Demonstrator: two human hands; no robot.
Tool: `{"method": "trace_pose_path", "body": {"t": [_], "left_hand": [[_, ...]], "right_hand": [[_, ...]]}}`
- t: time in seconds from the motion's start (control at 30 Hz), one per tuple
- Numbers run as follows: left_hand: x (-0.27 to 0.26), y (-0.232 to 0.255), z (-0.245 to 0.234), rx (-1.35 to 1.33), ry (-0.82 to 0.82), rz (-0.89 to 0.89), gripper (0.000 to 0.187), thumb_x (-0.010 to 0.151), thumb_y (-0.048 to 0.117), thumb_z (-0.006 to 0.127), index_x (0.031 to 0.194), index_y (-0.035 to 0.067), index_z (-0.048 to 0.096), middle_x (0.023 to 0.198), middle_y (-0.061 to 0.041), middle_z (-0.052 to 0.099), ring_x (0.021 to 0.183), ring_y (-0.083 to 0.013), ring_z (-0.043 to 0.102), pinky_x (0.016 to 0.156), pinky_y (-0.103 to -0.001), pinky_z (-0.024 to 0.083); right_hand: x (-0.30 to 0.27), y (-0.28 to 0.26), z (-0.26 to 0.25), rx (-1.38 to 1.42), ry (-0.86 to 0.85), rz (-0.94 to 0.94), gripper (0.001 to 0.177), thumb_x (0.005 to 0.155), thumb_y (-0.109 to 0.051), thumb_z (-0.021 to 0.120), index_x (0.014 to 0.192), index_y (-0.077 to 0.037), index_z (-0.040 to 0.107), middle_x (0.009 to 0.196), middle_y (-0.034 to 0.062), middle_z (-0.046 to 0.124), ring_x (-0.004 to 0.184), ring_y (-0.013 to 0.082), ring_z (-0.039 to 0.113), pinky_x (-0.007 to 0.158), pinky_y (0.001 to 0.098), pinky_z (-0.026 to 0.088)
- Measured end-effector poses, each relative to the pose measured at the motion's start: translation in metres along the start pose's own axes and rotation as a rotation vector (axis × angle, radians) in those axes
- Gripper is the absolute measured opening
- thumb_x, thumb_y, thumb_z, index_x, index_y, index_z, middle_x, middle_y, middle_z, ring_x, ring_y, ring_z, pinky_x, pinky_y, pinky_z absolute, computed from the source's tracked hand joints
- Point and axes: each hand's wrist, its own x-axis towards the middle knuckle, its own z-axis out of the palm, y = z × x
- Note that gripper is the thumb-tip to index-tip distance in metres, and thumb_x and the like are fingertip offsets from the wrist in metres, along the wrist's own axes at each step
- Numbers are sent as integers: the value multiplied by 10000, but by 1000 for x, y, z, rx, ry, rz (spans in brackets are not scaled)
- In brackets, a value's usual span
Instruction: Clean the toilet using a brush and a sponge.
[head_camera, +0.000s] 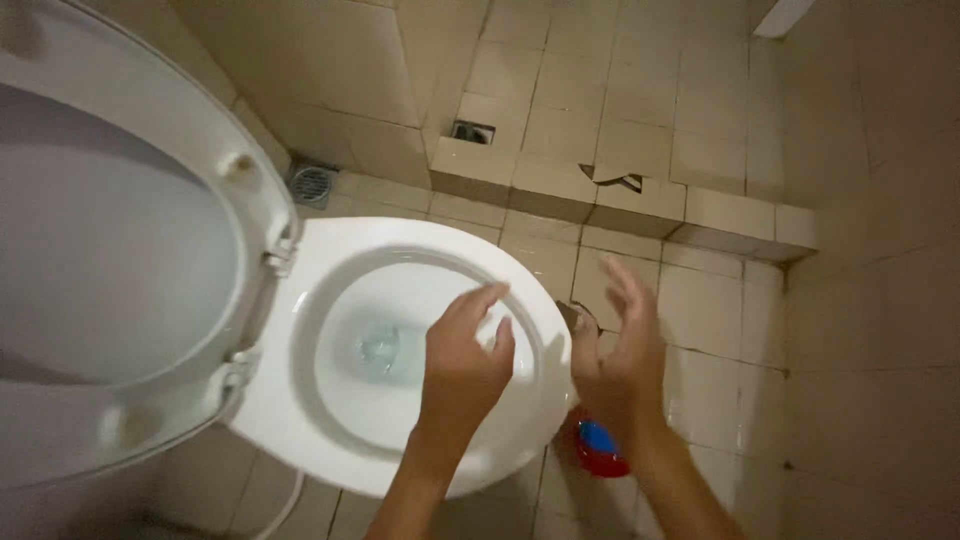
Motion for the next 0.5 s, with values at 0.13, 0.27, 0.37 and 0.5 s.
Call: {"method": "trace_pose_path", "body": {"t": [0.13, 0.27, 0.37, 0.5], "left_hand": [[-19, 56, -46, 175, 26, -30, 318, 908, 60, 690, 1226, 57, 676, 1228, -165, 737, 1149, -299, 721, 1053, -409, 534], [-16, 140, -94, 94, 43, -262, 360, 830, 35, 706, 1189, 48, 701, 1195, -164, 736, 1125, -323, 701, 964, -406, 544], [-13, 193, -124, 38, 66, -355, 367, 820, 43, 719, 1186, 60, 705, 1189, -142, 737, 1085, -291, 722, 941, -387, 565], [4, 210, -160, -79, 127, -282, 376, 788, 44, 743, 1163, 59, 717, 1121, -135, 764, 1031, -250, 776, 903, -346, 641]], "right_hand": [[-19, -55, -19, -158, -103, 101, 548, 843, 17, 524, 1389, -2, 478, 1418, 265, 531, 1350, 417, 505, 1145, 492, 394], [-21, -137, -43, -34, -182, 151, 567, 828, 47, 443, 1391, -7, 489, 1415, 240, 544, 1354, 397, 521, 1158, 483, 384], [-19, -199, -67, 0, -206, 159, 594, 796, 59, 470, 1384, -23, 505, 1394, 223, 569, 1346, 382, 528, 1137, 474, 404], [5, -251, -64, 122, -243, 117, 629, 771, 75, 468, 1387, -52, 504, 1395, 189, 595, 1320, 323, 573, 1064, 431, 496]]}}
